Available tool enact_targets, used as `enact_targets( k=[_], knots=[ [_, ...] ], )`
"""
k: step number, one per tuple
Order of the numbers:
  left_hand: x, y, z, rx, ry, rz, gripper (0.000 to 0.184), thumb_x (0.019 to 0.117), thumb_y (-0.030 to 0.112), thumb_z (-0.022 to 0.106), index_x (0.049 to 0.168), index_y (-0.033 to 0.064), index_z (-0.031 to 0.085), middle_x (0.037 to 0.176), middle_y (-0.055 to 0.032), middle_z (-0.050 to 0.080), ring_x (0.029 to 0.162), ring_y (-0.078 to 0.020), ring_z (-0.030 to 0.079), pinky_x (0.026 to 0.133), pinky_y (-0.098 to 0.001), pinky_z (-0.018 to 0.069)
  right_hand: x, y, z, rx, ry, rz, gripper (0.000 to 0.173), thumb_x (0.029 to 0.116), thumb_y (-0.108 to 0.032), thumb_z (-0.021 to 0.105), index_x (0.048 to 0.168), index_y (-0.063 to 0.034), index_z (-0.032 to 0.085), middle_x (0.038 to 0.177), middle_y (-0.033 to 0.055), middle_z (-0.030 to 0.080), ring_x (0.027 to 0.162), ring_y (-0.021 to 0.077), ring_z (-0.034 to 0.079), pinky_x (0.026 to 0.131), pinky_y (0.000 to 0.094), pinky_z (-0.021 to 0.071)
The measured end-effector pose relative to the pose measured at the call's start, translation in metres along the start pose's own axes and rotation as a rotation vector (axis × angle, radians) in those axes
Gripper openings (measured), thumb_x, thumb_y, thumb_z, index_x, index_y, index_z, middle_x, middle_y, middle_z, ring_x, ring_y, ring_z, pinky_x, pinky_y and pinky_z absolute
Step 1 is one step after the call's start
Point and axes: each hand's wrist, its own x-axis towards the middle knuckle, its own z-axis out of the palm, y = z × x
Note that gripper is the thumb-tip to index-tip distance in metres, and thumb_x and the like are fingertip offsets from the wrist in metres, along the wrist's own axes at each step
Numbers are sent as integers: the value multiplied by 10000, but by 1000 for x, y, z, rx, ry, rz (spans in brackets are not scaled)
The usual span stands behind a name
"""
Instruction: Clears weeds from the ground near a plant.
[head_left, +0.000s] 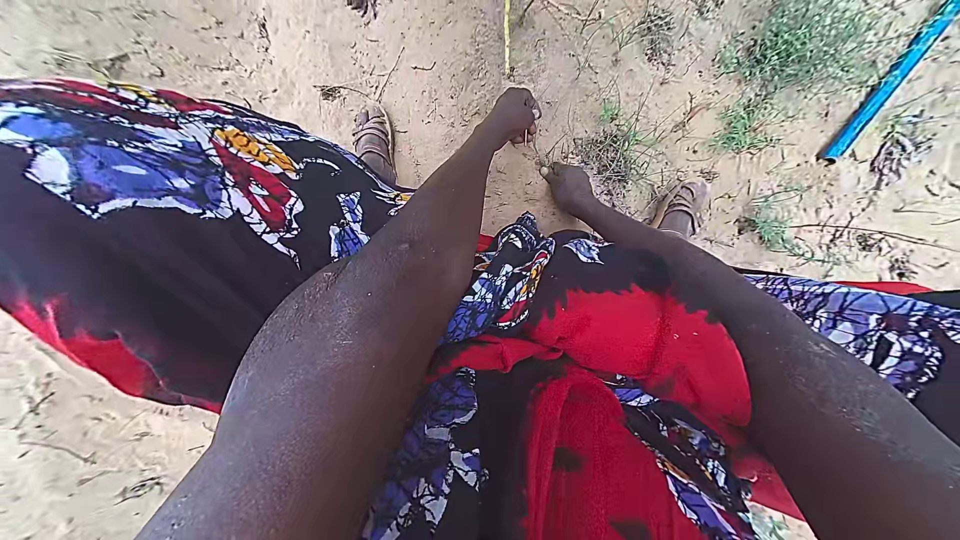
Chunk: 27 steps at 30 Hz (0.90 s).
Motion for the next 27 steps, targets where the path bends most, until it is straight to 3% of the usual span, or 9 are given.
enact_targets(
  k=[8, 13, 15, 17, 19, 21, 22, 25, 27],
  knots=[
    [0, -7, -4, -128, 22, -3, 292, 1080, 81, 448, 1347, -17, 512, 1040, -133, 646, 796, -146, 636, 748, -302, 547, -30, 2, 12, -24, 9, 77, 460, 1138, -277, 335, 1204, 90, 605, 1177, 332, 649, 1180, 482, 626, 958, 636, 470],
    [3, -11, -3, -201, 39, -22, 256, 1083, 82, 452, 1317, -4, 511, 968, -100, 629, 744, -128, 622, 702, -276, 537, -69, -11, 1, -50, -37, 29, 439, 1128, -249, 371, 1131, 115, 617, 1088, 354, 658, 1108, 513, 641, 920, 657, 463],
    [5, -11, -2, -207, 44, -21, 258, 1075, 71, 454, 1314, -5, 515, 970, -107, 633, 737, -131, 621, 694, -279, 536, -72, 3, -8, 4, 11, 9, 450, 1127, -266, 377, 1084, 110, 621, 1018, 332, 661, 1040, 493, 654, 888, 653, 462],
    [6, -10, -2, -199, 46, -16, 271, 1069, 63, 454, 1323, -8, 514, 1006, -125, 639, 750, -138, 627, 704, -287, 540, -55, 28, -15, 175, 155, 50, 458, 1116, -299, 407, 1100, 109, 613, 1004, 299, 645, 995, 437, 644, 885, 618, 455],
    [5, -9, -2, -186, 47, -18, 273, 1074, 74, 449, 1329, -2, 511, 1021, -130, 638, 764, -146, 625, 716, -299, 537, -38, 45, -20, 413, 254, 104, 413, 1043, -299, 612, 1195, 85, 613, 1088, 245, 645, 989, 321, 625, 906, 513, 480],
    [3, -10, -3, -162, 56, -20, 283, 1072, 76, 447, 1337, 5, 520, 1019, -127, 647, 775, -153, 633, 724, -307, 541, -26, 49, -17, 609, 263, 141, 437, 948, -193, 741, 1288, 31, 585, 1168, 169, 633, 971, 202, 610, 856, 398, 517],
    [2, -12, -3, -147, 61, -23, 296, 1059, 61, 452, 1341, 7, 526, 1025, -128, 658, 792, -160, 645, 737, -315, 549, -18, 50, -13, 658, 254, 155, 483, 932, -171, 751, 1327, 21, 551, 1183, 165, 616, 962, 200, 606, 833, 395, 523],
    [2, -21, -8, -159, 70, -19, 314, 1028, 13, 478, 1338, -16, 520, 1048, -150, 658, 813, -167, 656, 765, -325, 562, 4, 38, -8, 627, 272, 192, 529, 931, -169, 722, 1384, 32, 538, 1319, 246, 591, 1179, 334, 600, 980, 524, 505],
    [0, -29, -11, -177, 90, -9, 299, 1036, 24, 477, 1329, -25, 518, 1010, -133, 659, 791, -147, 658, 758, -308, 568, 14, 25, -4, 560, 309, 242, 506, 914, -141, 715, 1350, 56, 550, 1322, 284, 587, 1227, 389, 588, 1011, 565, 488]
  ],
)
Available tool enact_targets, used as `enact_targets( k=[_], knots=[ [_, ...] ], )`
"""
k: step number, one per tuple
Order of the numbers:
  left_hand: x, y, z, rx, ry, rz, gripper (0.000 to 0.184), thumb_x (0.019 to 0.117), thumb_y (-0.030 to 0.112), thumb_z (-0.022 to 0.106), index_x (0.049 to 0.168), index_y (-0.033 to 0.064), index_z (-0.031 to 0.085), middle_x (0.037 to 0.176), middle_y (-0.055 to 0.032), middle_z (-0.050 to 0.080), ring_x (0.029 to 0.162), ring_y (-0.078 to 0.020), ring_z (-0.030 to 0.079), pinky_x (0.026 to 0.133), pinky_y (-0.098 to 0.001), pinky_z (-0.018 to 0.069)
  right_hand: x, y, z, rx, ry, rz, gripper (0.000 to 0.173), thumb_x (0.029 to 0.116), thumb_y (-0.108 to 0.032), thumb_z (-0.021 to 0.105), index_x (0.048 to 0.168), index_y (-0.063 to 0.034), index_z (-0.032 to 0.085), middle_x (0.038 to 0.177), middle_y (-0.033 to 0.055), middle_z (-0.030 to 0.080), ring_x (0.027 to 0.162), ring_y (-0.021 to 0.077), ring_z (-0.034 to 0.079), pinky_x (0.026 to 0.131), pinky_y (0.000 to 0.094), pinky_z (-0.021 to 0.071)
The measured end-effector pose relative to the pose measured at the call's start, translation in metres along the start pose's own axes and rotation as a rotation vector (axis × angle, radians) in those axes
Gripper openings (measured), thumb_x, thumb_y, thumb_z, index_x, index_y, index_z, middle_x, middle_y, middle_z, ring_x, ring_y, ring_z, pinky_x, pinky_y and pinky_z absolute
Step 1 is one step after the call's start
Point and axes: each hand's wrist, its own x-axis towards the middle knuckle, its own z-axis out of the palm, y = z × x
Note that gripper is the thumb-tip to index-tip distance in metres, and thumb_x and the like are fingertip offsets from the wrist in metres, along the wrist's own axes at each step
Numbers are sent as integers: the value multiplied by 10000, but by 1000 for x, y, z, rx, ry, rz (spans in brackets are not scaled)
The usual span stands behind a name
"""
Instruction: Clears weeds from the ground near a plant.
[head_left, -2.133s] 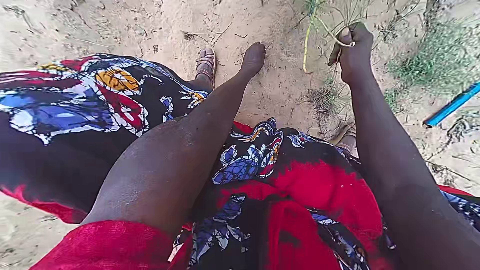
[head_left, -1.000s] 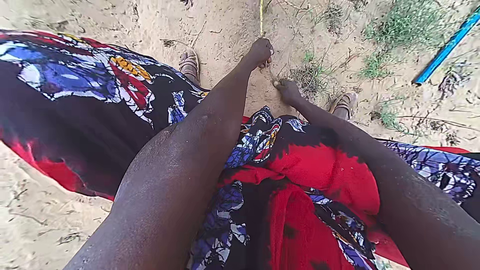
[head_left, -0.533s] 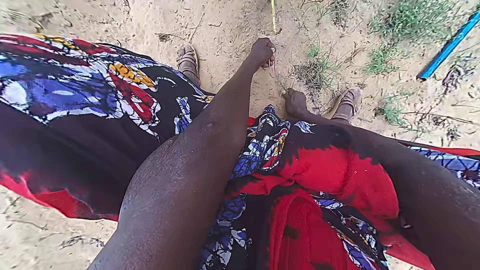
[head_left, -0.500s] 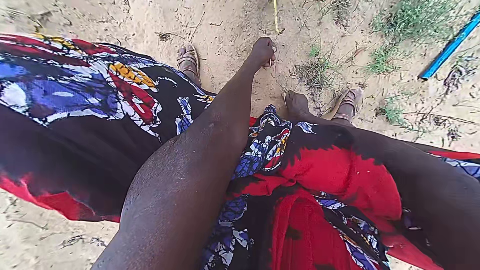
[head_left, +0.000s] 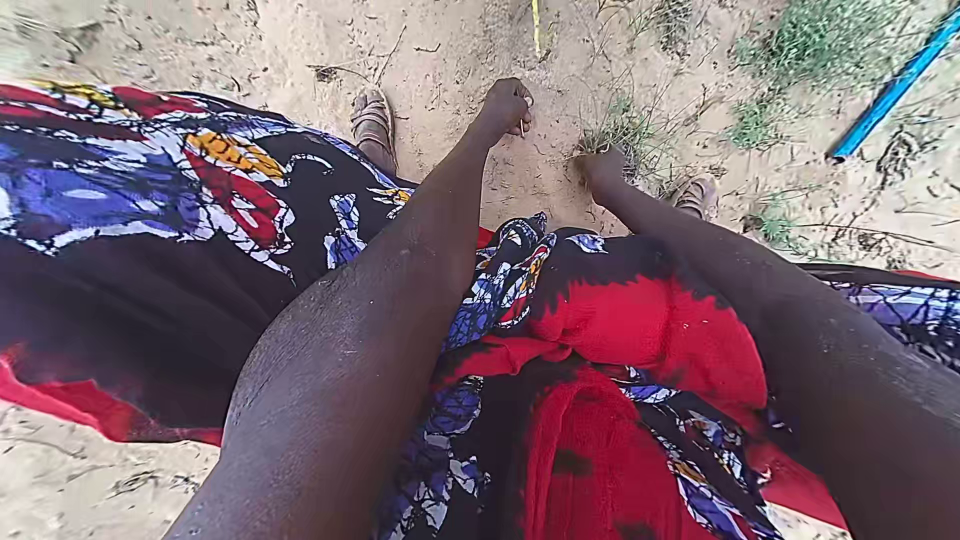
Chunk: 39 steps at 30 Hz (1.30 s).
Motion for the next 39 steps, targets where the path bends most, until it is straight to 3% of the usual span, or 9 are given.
enact_targets(
  k=[4, 9, 13, 16, 24, 30, 32, 34, 39],
  knots=[
    [1, -7, -2, -24, 46, 22, 271, 1065, 67, 466, 1312, -31, 521, 915, -95, 658, 700, -111, 654, 701, -273, 573, -2, -17, 6, -271, -9, -113, 365, 1005, -115, 571, 1333, 37, 615, 1375, 303, 580, 1321, 439, 542, 1098, 591, 415],
    [9, -7, 5, -84, 113, 86, 247, 1053, 63, 458, 1278, -17, 523, 859, -88, 649, 644, -137, 649, 622, -283, 570, 0, -14, 9, -141, -20, -125, 420, 1062, -244, 564, 1338, 72, 589, 1334, 296, 608, 1289, 404, 576, 1107, 532, 431],
    [14, 1, 16, -127, 112, 117, 219, 1058, 61, 462, 1256, -19, 513, 846, -85, 635, 630, -144, 651, 611, -288, 577, 15, 1, 10, 34, -63, -96, 424, 1093, -309, 505, 1229, 74, 627, 1194, 263, 656, 1125, 363, 633, 1000, 536, 469],
    [15, 8, 26, -81, 95, 105, 215, 1061, 65, 475, 1257, -11, 518, 848, -83, 634, 632, -133, 644, 623, -278, 573, 22, 4, 8, 92, -102, -102, 428, 1106, -327, 463, 1280, 39, 600, 1173, 224, 656, 983, 308, 644, 888, 504, 507],
    [17, 14, 38, 214, 91, 164, 278, 1066, 63, 426, 1293, -51, 538, 1004, -177, 655, 789, -211, 679, 754, -364, 579, -25, -4, -5, -264, -74, 24, 517, 1134, -348, 355, 1323, 75, 586, 1360, 289, 598, 1325, 408, 556, 1103, 561, 421],
    [15, 30, 48, 286, 63, 145, 320, 1053, 54, 396, 1326, -40, 535, 1137, -225, 653, 930, -284, 699, 836, -428, 578, -33, 50, -27, -63, 55, 117, 506, 1105, -398, 443, 1262, 54, 609, 1192, 257, 655, 1100, 377, 645, 962, 560, 483],
    [11, 39, 53, 289, 47, 176, 316, 1054, 52, 401, 1322, -43, 539, 1119, -220, 659, 911, -271, 700, 823, -409, 580, -37, 61, -48, -60, 142, 232, 615, 1037, -442, 596, 1385, 58, 521, 1331, 284, 599, 1263, 397, 583, 1065, 565, 453],
    [7, 45, 54, 277, 29, 203, 306, 1064, 62, 404, 1318, -45, 539, 1102, -216, 660, 892, -261, 698, 810, -398, 579, -39, 66, -64, -131, 155, 301, 661, 996, -357, 665, 1447, 70, 439, 1423, 297, 523, 1355, 414, 501, 1107, 579, 413],
    [4, 38, 43, 281, 46, 204, 303, 1053, 51, 406, 1303, -47, 545, 1107, -216, 654, 893, -260, 696, 820, -397, 579, -3, 78, -75, -229, 147, 326, 399, 1025, -234, 586, 1275, 77, 590, 1333, 289, 574, 1260, 424, 556, 1006, 621, 460]
  ],
)
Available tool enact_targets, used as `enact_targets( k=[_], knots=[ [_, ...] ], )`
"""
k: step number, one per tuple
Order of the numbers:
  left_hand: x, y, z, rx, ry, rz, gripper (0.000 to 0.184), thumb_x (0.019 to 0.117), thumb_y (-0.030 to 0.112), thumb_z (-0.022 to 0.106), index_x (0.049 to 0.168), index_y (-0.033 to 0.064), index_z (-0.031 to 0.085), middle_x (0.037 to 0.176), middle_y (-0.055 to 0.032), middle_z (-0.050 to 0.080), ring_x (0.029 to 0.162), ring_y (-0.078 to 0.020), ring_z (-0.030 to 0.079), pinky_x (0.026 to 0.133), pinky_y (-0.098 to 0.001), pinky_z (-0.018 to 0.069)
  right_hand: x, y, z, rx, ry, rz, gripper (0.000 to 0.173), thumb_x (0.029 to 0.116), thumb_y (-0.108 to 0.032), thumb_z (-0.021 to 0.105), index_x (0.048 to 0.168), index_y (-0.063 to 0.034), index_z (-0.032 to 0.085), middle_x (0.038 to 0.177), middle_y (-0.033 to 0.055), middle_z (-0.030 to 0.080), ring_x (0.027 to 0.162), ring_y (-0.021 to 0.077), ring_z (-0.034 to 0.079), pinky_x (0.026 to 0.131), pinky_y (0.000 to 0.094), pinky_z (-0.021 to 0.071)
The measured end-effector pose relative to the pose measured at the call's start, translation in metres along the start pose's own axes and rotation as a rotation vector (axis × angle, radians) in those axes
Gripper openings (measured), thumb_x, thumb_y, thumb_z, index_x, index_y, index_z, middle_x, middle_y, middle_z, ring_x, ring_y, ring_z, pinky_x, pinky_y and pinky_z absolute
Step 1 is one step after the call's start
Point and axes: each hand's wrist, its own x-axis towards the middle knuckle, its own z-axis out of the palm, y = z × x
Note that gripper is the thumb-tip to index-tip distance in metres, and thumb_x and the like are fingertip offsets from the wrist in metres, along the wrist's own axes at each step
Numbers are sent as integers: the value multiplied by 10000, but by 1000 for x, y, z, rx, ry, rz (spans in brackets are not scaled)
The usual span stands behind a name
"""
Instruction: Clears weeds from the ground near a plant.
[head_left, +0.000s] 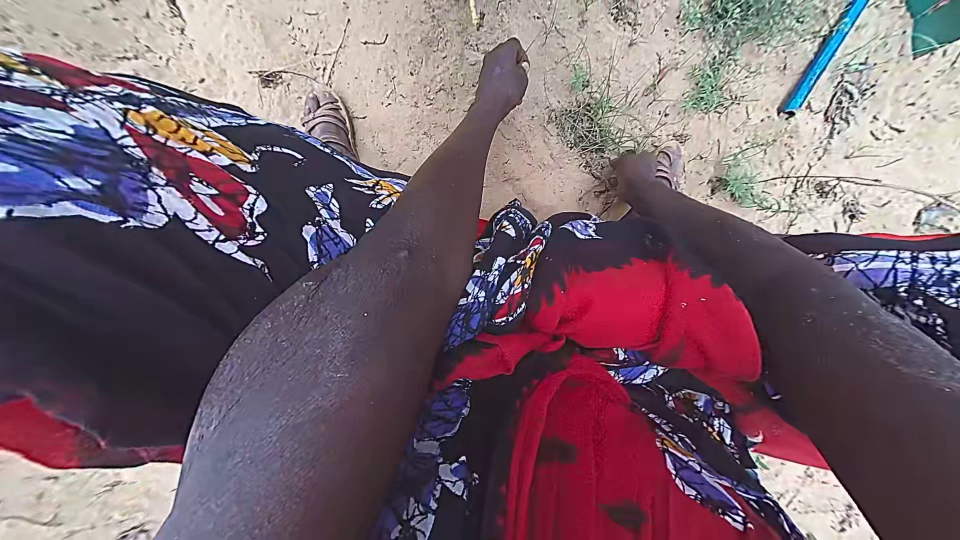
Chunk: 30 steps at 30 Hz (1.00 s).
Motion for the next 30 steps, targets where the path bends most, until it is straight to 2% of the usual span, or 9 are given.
enact_targets(
  k=[2, 6, 9, 13, 15, 19, 22, 25, 30],
  knots=[
    [0, -9, -3, 19, 8, -32, 314, 1042, 37, 406, 1309, -48, 546, 1131, -230, 651, 941, -283, 696, 849, -427, 578, 7, -7, 2, -41, 4, -22, 449, 1009, -212, 599, 1360, 64, 548, 1392, 302, 549, 1321, 438, 524, 1059, 630, 429],
    [3, -21, -2, 40, 19, -69, 319, 1039, 40, 414, 1320, -42, 541, 1138, -221, 653, 939, -276, 695, 857, -420, 573, 12, -18, 3, -192, 41, -151, 496, 988, -218, 599, 1410, 33, 532, 1384, 311, 567, 1305, 462, 554, 1050, 643, 450],
    [8, -20, 1, 58, 22, -67, 311, 1053, 50, 406, 1315, -41, 546, 1151, -224, 649, 939, -279, 698, 858, -427, 576, 22, -23, 3, -285, 104, -178, 447, 992, -264, 598, 1374, -31, 609, 1377, 281, 596, 1348, 448, 523, 1064, 635, 429],
    [12, -22, 4, 65, 37, -64, 310, 1063, 72, 400, 1314, -34, 549, 1114, -212, 662, 901, -262, 702, 838, -412, 577, 28, -22, -6, -406, 112, -321, 400, 961, -198, 645, 1274, 52, 642, 1378, 315, 578, 1406, 487, 435, 1138, 633, 341],
    [14, -23, 4, 43, 49, -64, 304, 1068, 83, 406, 1308, -35, 552, 1087, -203, 669, 867, -251, 703, 810, -401, 582, 35, -18, -7, -272, 92, -376, 383, 986, -186, 625, 1265, 77, 639, 1368, 332, 574, 1364, 478, 486, 1122, 622, 365],
    [16, -25, 5, -2, 64, -68, 279, 1076, 107, 425, 1277, -31, 561, 1021, -180, 673, 791, -220, 695, 749, -375, 585, 53, -16, 1, 264, 166, -319, 349, 992, -96, 563, 1308, 41, 618, 1277, 251, 655, 1224, 349, 623, 1047, 515, 475],
    [16, -26, 4, -17, 71, -68, 285, 1067, 102, 427, 1275, -35, 565, 1026, -183, 674, 802, -226, 694, 759, -380, 584, 56, -25, 10, 576, 212, -129, 404, 1063, -136, 476, 1444, -12, 528, 1386, 226, 593, 1310, 314, 564, 1079, 499, 459],
    [14, -24, 5, -6, 65, -75, 294, 1067, 89, 419, 1294, -40, 556, 1067, -202, 670, 855, -248, 698, 795, -397, 581, 60, -25, 17, 673, 194, -2, 420, 1113, -212, 377, 1461, -12, 501, 1441, 225, 545, 1365, 324, 514, 1096, 521, 449],
    [14, -20, 5, 43, 41, -108, 305, 1069, 95, 415, 1312, -25, 553, 1133, -209, 665, 904, -258, 706, 824, -410, 582, 33, -20, 9, 713, 95, 147, 441, 1094, -212, 373, 1491, -34, 445, 1478, 215, 476, 1355, 339, 486, 1031, 566, 464]
  ],
)
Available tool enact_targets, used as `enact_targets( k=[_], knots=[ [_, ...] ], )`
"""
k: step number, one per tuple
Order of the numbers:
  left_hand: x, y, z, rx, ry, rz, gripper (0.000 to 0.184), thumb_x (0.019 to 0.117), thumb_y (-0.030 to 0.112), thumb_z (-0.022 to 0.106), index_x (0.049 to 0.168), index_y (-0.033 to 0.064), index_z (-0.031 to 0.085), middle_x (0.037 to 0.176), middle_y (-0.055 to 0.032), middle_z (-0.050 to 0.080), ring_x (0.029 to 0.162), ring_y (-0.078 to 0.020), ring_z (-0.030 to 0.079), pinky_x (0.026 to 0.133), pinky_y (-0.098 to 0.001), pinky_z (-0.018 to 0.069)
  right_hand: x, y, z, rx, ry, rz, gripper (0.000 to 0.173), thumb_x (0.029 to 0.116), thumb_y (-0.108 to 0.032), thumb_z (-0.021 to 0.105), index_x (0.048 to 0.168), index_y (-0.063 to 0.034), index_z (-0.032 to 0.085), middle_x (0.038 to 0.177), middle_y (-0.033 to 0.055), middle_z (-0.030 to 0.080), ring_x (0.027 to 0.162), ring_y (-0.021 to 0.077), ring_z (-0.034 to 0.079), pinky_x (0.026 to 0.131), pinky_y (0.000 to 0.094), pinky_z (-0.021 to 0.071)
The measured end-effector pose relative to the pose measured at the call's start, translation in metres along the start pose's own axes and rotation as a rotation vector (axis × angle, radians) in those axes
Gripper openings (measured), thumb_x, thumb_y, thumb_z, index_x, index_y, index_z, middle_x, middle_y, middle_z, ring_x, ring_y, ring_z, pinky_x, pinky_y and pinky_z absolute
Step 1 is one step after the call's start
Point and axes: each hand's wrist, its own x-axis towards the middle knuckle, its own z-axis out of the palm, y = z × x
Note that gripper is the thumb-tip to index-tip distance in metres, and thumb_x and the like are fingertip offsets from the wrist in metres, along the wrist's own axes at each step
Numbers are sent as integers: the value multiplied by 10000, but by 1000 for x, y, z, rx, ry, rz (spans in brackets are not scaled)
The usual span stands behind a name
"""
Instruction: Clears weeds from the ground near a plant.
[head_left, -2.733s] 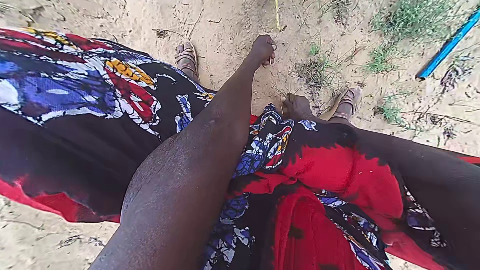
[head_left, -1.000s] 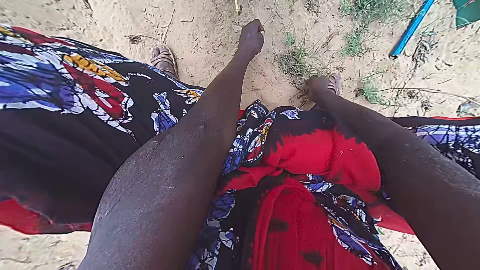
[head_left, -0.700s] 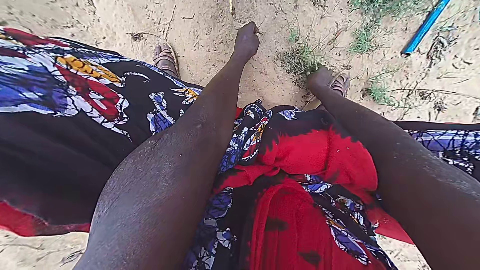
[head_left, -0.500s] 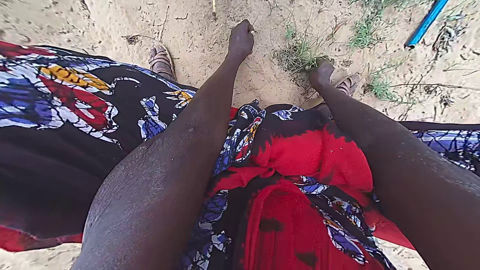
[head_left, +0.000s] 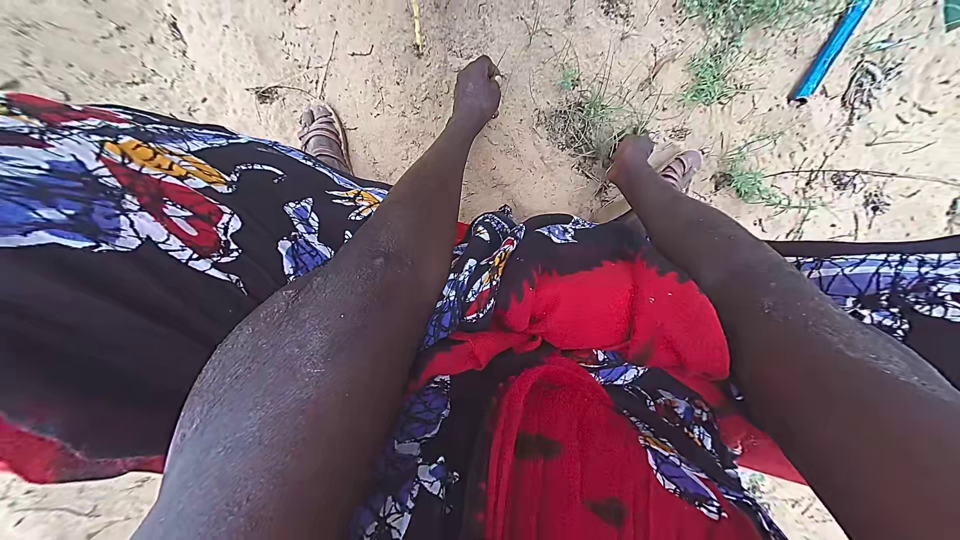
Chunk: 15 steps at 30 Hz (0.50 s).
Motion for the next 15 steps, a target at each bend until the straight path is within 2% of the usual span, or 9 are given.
enact_targets(
  k=[4, 8, 11, 12, 13, 14, 15],
  knots=[
    [0, 1, 0, -1, -17, 2, 309, 1062, 76, 414, 1313, -45, 546, 1159, -232, 654, 933, -275, 705, 845, -418, 580, -10, -4, -26, -169, -11, 33, 390, 1076, -149, 413, 1413, 31, 494, 1428, 227, 502, 1308, 339, 514, 1006, 554, 467],
    [-3, 3, 0, 3, -45, 28, 325, 1057, 65, 412, 1332, -50, 543, 1169, -235, 651, 945, -283, 698, 855, -426, 575, -9, -11, -34, -242, -51, -1, 334, 1057, -121, 441, 1347, 26, 520, 1339, 209, 517, 1178, 308, 545, 920, 514, 489],
    [-6, 6, 0, 11, -60, 37, 322, 1050, 48, 419, 1330, -55, 540, 1197, -243, 636, 968, -291, 692, 873, -434, 571, -25, -19, -38, -475, -67, -71, 351, 1057, -91, 410, 1348, 63, 532, 1418, 250, 503, 1321, 352, 501, 1023, 544, 447],
    [-6, 8, -1, 16, -56, 31, 322, 1047, 46, 425, 1331, -50, 543, 1199, -239, 637, 969, -287, 693, 873, -430, 572, -30, -25, -38, -595, -78, -84, 334, 1050, -55, 432, 1326, 94, 548, 1430, 278, 511, 1351, 387, 497, 1046, 568, 436],
    [-6, 8, -2, 22, -57, 21, 323, 1046, 49, 430, 1333, -44, 545, 1205, -237, 638, 983, -289, 693, 879, -434, 572, -33, -28, -38, -599, -82, -61, 339, 1055, -66, 445, 1342, 84, 546, 1443, 264, 510, 1352, 374, 503, 1051, 558, 442],
    [-7, 8, 0, 20, -62, 17, 323, 1041, 47, 434, 1329, -45, 546, 1208, -240, 638, 995, -298, 691, 883, -445, 570, -33, -30, -40, -513, -62, -41, 330, 1055, -87, 458, 1339, 56, 547, 1398, 234, 529, 1278, 334, 541, 1001, 526, 474],
    [-6, 10, 1, 25, -63, 28, 321, 1035, 47, 437, 1320, -48, 550, 1197, -239, 642, 986, -298, 694, 878, -448, 572, -27, -32, -41, -380, -21, -37, 280, 1053, -129, 477, 1287, 1, 557, 1252, 177, 553, 1086, 273, 575, 863, 466, 507]
  ],
)
